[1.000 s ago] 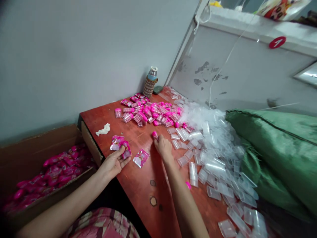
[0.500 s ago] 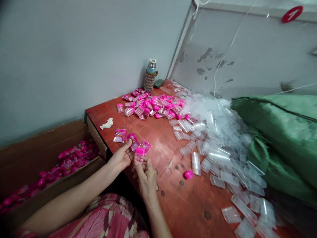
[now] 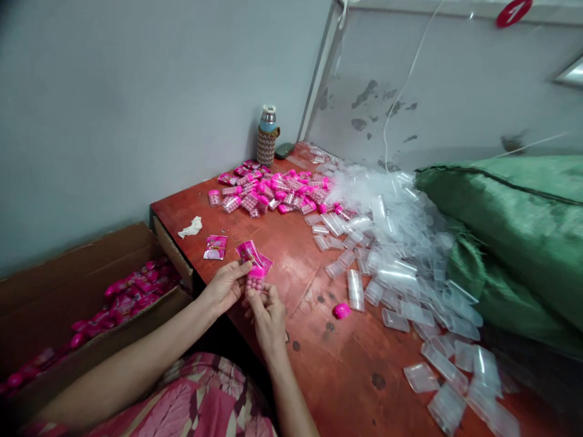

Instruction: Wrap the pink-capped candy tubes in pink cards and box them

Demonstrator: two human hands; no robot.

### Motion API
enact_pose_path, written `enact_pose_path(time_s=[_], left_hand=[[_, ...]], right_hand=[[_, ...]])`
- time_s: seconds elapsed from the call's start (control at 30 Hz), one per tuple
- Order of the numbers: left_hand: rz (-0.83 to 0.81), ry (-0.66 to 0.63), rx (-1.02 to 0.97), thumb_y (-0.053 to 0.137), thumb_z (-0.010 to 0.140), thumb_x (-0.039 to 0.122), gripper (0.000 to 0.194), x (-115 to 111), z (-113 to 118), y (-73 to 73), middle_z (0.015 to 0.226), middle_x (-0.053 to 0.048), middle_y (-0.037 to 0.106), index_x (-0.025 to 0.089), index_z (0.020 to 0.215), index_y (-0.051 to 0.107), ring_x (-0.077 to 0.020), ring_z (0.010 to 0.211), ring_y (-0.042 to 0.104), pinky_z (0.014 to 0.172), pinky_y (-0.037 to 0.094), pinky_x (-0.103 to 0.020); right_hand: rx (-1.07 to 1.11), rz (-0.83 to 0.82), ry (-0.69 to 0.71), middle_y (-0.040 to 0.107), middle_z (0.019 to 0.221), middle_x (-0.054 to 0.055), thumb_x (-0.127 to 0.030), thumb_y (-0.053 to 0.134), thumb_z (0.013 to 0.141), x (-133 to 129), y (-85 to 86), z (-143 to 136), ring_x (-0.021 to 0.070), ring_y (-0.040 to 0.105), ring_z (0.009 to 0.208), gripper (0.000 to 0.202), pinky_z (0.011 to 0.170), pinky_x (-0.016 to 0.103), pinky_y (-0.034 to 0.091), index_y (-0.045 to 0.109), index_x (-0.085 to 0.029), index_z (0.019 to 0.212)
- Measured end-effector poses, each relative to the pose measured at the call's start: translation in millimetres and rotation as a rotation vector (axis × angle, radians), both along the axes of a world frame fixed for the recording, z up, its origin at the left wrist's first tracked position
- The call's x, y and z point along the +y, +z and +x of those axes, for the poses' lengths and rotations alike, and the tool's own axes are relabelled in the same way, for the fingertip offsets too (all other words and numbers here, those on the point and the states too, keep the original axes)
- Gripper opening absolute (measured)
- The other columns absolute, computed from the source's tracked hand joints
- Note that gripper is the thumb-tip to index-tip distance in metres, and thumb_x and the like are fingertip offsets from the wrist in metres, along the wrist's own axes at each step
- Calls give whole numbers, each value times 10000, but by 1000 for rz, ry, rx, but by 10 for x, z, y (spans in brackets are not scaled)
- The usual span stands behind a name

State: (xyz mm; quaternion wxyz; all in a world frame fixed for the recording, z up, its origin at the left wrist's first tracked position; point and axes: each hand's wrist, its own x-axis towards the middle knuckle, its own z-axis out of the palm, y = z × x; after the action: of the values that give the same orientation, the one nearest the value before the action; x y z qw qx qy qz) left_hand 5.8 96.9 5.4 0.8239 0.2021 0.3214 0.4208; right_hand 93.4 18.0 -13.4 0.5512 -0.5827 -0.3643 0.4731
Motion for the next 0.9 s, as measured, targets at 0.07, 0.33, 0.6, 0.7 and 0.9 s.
enact_pose_path(time_s=[0.07, 0.33, 0.6, 0.7, 0.9], left_hand=[[11, -19, 28, 732, 603, 210, 217, 0, 6, -7, 598, -18, 607, 101, 700, 571, -91, 502, 549, 465, 431, -189], [134, -222, 135, 659, 669, 353, 299, 38, -43, 26, 488, -41, 569, 62, 631, 605, -108, 364, 479, 343, 367, -229], [227, -195, 212, 696, 629, 311, 258, 85, -60, 16, 481, -31, 572, 78, 558, 612, -95, 417, 501, 426, 397, -216], [250, -213, 240, 696, 630, 288, 217, 60, -64, 30, 475, -30, 574, 79, 604, 642, -93, 396, 490, 398, 375, -210], [220, -260, 212, 692, 640, 255, 200, 68, -84, 84, 535, -70, 612, 58, 635, 659, -103, 461, 535, 472, 419, -208]], right_hand=[[-13, 8, -18, 594, 629, -16, -376, 530, 800, 4, -13, 5, 84, 508, 459, 227, 403, 173, 367, 494, -185, 917], [159, 34, 85, 598, 604, -13, -358, 527, 803, 27, -34, 62, 74, 498, 422, 205, 383, 163, 347, 499, -177, 894], [99, 41, 38, 587, 590, -22, -363, 560, 776, 47, -24, 51, 72, 494, 432, 230, 398, 164, 359, 511, -174, 897], [101, 38, 39, 593, 588, -19, -370, 559, 774, 48, -6, 36, 75, 491, 426, 230, 390, 168, 359, 507, -174, 883], [177, 23, 71, 584, 560, -27, -381, 564, 770, 49, 19, 37, 71, 466, 393, 223, 364, 163, 323, 516, -177, 845]])
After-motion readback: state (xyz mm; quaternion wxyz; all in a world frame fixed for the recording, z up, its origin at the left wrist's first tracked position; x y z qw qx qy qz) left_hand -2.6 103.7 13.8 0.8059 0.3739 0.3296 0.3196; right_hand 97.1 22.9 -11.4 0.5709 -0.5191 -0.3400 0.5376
